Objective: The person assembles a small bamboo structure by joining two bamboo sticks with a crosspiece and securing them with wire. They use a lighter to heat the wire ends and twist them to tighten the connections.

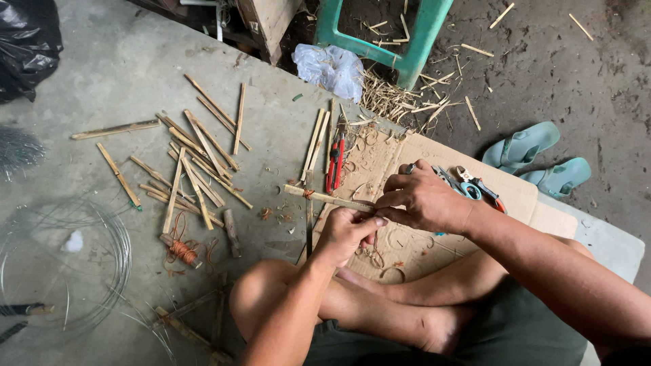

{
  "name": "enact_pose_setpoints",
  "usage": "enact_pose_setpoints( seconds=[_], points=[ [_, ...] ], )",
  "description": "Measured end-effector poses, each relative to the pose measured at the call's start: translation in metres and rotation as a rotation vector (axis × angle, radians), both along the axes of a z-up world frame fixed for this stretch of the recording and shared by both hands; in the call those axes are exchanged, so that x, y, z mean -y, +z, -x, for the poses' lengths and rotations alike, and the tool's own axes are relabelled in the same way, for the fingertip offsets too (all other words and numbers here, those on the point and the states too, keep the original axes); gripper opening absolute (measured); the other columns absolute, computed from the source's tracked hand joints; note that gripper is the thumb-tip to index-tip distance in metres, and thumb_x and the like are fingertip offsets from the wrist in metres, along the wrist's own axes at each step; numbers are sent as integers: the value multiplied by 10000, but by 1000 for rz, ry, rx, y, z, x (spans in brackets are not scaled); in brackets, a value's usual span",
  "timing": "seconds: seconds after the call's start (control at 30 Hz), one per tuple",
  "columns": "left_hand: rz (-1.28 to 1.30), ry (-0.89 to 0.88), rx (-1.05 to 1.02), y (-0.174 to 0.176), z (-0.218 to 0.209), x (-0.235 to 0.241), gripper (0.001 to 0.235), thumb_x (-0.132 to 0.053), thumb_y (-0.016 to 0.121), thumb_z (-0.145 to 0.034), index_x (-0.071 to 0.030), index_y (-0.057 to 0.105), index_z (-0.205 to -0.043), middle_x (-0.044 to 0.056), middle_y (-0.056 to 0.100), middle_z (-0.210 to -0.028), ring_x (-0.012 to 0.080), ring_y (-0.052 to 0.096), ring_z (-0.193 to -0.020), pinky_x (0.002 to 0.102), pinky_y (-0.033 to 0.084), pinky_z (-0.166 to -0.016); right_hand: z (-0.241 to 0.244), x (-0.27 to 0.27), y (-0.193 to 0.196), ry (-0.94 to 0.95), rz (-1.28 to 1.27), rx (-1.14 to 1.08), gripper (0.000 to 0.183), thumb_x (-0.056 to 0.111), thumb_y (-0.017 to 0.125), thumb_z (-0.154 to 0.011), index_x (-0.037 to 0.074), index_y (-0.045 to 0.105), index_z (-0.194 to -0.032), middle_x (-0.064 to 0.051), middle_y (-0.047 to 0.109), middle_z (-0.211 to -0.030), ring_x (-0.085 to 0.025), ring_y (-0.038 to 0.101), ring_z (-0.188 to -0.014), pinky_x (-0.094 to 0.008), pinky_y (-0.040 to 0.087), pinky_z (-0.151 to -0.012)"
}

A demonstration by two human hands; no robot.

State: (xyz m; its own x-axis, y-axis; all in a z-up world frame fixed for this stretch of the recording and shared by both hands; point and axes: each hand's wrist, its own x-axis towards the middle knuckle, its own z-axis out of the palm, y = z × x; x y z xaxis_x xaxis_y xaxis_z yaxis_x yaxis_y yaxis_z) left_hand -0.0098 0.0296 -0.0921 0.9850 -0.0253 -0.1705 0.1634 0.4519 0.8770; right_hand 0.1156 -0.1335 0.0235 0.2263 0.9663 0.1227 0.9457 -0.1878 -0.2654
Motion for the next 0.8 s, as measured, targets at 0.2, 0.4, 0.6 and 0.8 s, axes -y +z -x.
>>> enact_pose_setpoints(
  seconds=[0.2, 0.4, 0.6, 0.8],
  points=[
    [-91, -1, -22, 7, 0, 3, 64, -97, 749, -894, -34, 737, -892, -18, 633, -650, 52, 541, -536, 233, 436, -475, 5, -3, 12, -23, 22, -65, 154, 292, 788, -789, 230, 806, -929, -5, 704, -901, -219, 629, -877, -427, 377, -764],
    [-117, -58, -8, 17, 2, 4, 91, -102, 719, -908, -13, 728, -893, -7, 616, -631, 50, 521, -517, 235, 417, -470, -16, 6, 40, 31, 82, -201, 193, 168, 746, -790, 90, 767, -965, -94, 712, -910, -301, 656, -906, -445, 508, -816],
    [-52, -138, 15, 30, 7, 10, 101, -96, 688, -943, -11, 724, -902, 3, 640, -648, 56, 565, -526, 221, 435, -472, -52, 17, 4, -77, 45, -591, 78, 75, 692, -882, 40, 727, -942, -58, 720, -897, -201, 696, -872, -320, 547, -788],
    [33, 26, -1, 39, 2, 1, 91, -104, 684, -887, -44, 723, -943, 7, 716, -728, 46, 571, -527, 220, 440, -449, -23, 19, -108, -327, -261, -1188, 130, 38, 640, -922, 43, 711, -1031, 19, 712, -892, -81, 619, -857, -243, 510, -780]
  ],
)
